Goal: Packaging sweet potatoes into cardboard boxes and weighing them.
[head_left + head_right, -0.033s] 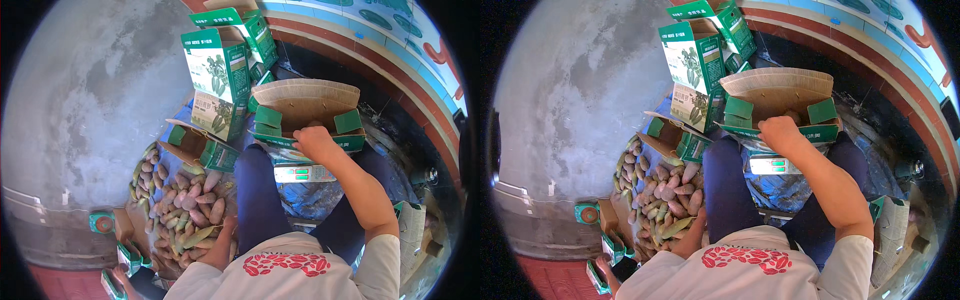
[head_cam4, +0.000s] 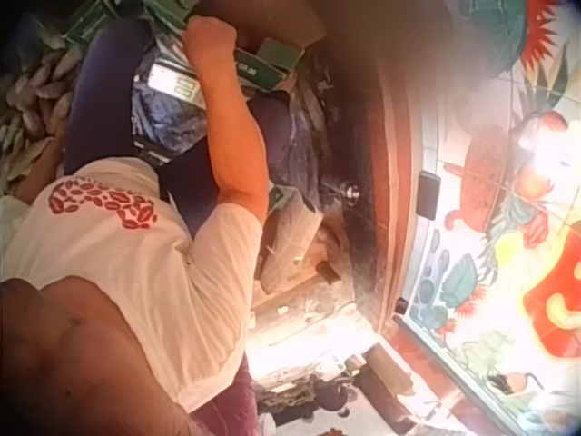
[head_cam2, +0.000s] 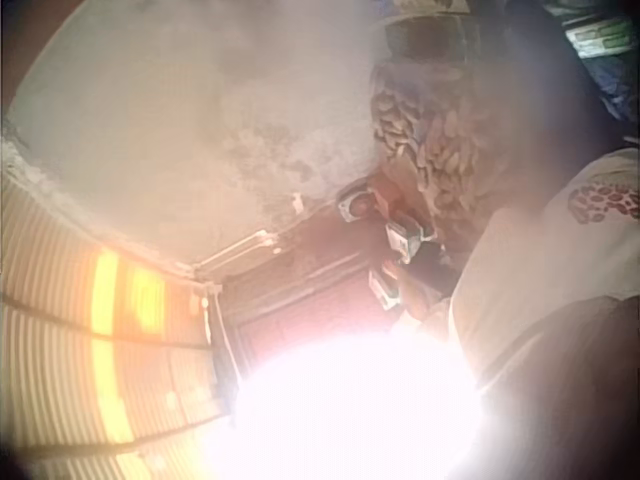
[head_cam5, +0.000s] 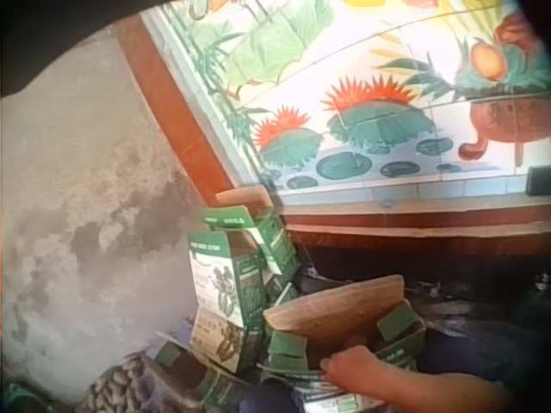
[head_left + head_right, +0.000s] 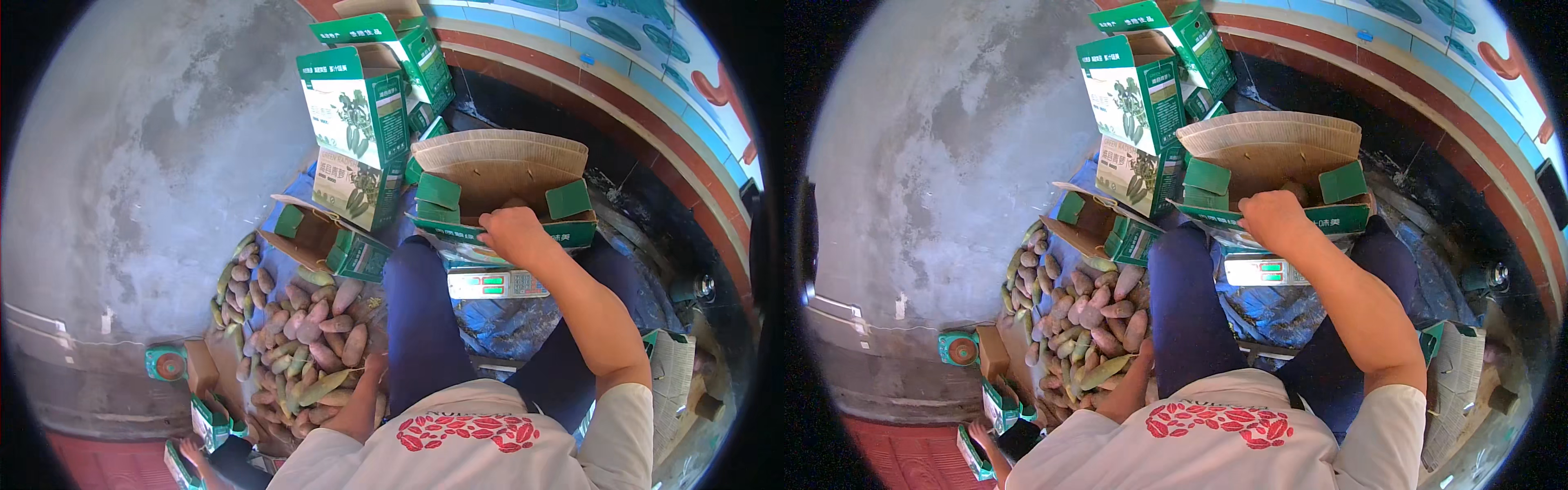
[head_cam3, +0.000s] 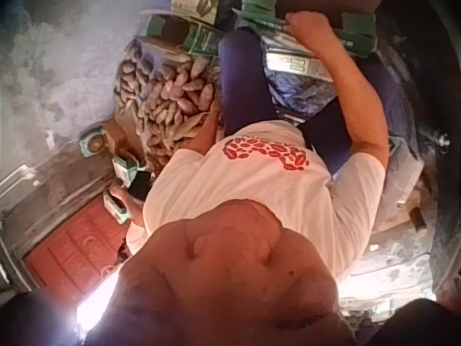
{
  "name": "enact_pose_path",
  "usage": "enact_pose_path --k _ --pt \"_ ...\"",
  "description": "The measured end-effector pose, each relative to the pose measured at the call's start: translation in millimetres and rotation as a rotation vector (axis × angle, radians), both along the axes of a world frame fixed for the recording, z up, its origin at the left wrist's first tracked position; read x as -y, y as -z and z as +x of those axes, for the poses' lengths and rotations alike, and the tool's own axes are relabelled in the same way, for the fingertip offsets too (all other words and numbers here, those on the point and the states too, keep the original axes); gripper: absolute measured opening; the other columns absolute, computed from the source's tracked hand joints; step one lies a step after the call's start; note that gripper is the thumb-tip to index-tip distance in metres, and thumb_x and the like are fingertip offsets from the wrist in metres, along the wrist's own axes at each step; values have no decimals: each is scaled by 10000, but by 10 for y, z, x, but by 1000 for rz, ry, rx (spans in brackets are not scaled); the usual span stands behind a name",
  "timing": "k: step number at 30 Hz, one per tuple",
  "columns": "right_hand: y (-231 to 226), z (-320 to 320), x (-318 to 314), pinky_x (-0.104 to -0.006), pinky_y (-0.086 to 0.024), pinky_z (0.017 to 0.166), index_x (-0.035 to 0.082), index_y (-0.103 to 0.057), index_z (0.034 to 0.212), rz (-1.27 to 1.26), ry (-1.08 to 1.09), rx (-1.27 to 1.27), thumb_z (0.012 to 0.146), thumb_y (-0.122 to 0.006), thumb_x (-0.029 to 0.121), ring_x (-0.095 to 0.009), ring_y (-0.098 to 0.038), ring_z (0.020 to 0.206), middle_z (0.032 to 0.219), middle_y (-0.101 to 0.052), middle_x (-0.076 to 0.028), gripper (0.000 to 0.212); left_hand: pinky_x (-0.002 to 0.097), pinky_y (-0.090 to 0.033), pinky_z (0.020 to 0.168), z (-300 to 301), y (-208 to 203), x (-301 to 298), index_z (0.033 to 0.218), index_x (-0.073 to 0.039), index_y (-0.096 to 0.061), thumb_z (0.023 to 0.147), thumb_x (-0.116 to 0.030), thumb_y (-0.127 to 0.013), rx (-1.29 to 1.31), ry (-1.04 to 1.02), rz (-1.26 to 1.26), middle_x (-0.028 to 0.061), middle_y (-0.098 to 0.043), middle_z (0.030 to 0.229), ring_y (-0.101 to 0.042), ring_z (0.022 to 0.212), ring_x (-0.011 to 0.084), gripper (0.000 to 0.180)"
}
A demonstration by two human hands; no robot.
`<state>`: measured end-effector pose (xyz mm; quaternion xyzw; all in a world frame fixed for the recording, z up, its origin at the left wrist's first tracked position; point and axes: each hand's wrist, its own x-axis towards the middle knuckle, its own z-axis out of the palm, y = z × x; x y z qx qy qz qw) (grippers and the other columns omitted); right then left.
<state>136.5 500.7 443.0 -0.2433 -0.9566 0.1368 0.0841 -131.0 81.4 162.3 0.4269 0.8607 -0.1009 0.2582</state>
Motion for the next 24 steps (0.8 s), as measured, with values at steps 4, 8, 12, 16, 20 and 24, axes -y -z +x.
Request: enact_pose_path --k 4,8,12,16,20,24 --pt "-22 18 -8 -424 -517 701 56 -643 875 -29 6 35 841 -608 271 -309 -655 792 807 -670 -137 220 438 -533 737 -11 -16 -13 943 -88 -662 888 -243 -414 -31 117 -18 164 -660 981 -649 891 341 299" --pt "-76 -30 8 -425 -516 706 54 -641 884 -40 -7 72 848 -599 271 -314 -654 800 818 -671 -143 224 434 -524 774 -129 279 229 954 -82 -659 887 -244 -423 -98 169 68 170 -657 987 -642 917 337 294" --pt "-11 71 -21 -421 -515 714 53 -638 906 -50 25 110 856 -591 275 -311 -655 816 825 -672 -143 232 444 -499 833 39 -29 -164 992 -91 -664 901 -288 -413 -16 183 -111 186 -648 1016 -627 960 351 332" --pt "-39 -25 17 -426 -501 725 58 -614 876 -53 -5 68 839 -612 280 -314 -641 808 805 -661 -127 226 449 -483 854 -120 481 169 1014 -77 -663 898 -342 -413 61 -290 -101 193 -641 1042 -619 975 364 383" --pt "-61 13 1 -416 -516 714 56 -636 919 -48 -7 98 859 -590 278 -303 -657 820 833 -675 -136 235 443 -485 836 -123 254 119 1026 -77 -664 886 -393 -427 58 -194 -49 195 -644 1040 -620 979 365 418" --pt "-65 -1 14 -415 -516 713 54 -637 909 -44 -6 109 857 -591 279 -307 -656 817 833 -674 -138 236 444 -481 836 -120 358 146 1027 -45 -659 884 -393 -461 129 -367 -29 227 -637 1035 -617 991 361 425"
